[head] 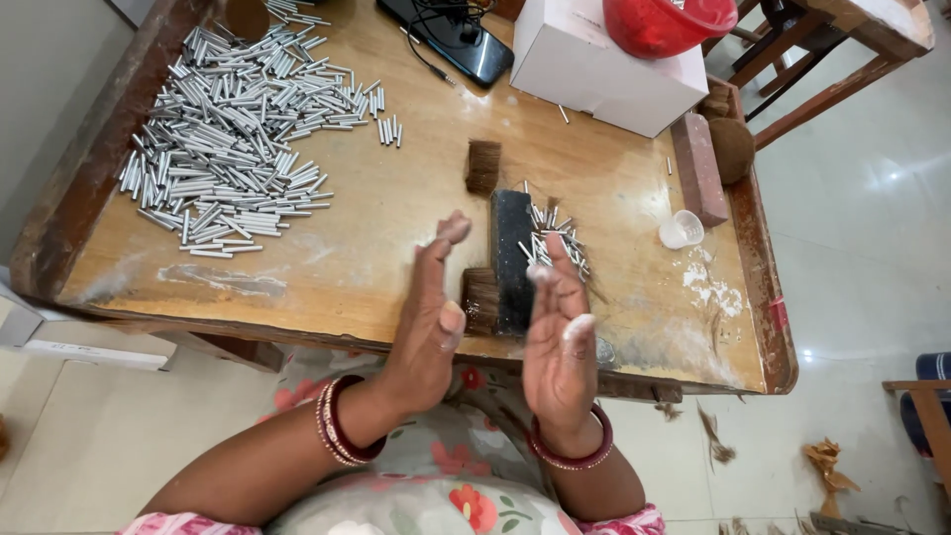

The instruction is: The recorder is picking up small metal pins from a pile, brushing them against a fixed brush block to clean or prepare them, and organizing them on the workbench.

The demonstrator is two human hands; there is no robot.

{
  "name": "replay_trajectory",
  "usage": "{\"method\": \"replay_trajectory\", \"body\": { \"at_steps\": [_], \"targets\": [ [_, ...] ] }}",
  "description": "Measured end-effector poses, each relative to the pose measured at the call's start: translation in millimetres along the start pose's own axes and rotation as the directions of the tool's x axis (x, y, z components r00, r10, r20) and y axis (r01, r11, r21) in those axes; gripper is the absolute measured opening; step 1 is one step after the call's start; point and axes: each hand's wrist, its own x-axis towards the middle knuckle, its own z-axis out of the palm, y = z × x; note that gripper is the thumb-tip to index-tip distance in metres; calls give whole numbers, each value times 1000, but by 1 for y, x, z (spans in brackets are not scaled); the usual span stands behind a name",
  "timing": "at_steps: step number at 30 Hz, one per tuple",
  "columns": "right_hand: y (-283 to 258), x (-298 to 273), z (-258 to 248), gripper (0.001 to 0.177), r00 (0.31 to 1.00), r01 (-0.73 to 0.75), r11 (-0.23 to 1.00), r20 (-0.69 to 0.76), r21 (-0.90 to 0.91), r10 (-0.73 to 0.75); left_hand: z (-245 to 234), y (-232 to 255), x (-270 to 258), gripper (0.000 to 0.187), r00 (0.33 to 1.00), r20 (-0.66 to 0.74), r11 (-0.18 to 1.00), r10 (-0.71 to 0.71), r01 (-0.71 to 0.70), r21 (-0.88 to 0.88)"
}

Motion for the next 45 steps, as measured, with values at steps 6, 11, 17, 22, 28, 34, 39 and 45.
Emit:
{"method": "replay_trajectory", "body": {
  "at_steps": [6, 11, 17, 22, 28, 34, 39, 45],
  "targets": [
    [-20, 9, -1, 10, 964, 262, 341, 227, -903, -141, -26, 4, 3, 55, 981, -192, 943, 17, 48, 329],
    [-12, 7, 8, 4, 945, 322, 179, 303, -930, -122, -23, -4, 0, 47, 991, -132, 869, -3, 68, 490],
    [8, -2, 4, 4, 939, 343, 115, 337, -932, -68, -19, 2, 8, 42, 998, 47, 703, -44, -3, 711],
    [19, -8, 1, 5, 934, 356, 107, 349, -929, -78, -19, -4, 11, 31, 988, 131, 669, -84, -42, 742],
    [17, -8, 2, 8, 943, 331, 103, 327, -938, -61, -18, -2, 10, 19, 986, 139, 657, -98, -41, 753],
    [1, -17, -8, 12, 944, 267, 287, 190, -920, -269, -17, 10, 9, 16, 985, 140, 659, -97, -42, 751],
    [1, -29, -13, 17, 854, 369, 129, 281, -921, -438, -8, 34, 6, 19, 989, 103, 935, -106, 64, 348],
    [-12, -23, -5, 15, 905, 339, 468, 148, -816, -398, 8, 33, 2, 17, 989, 146, 946, 37, -82, 314]
  ]
}}
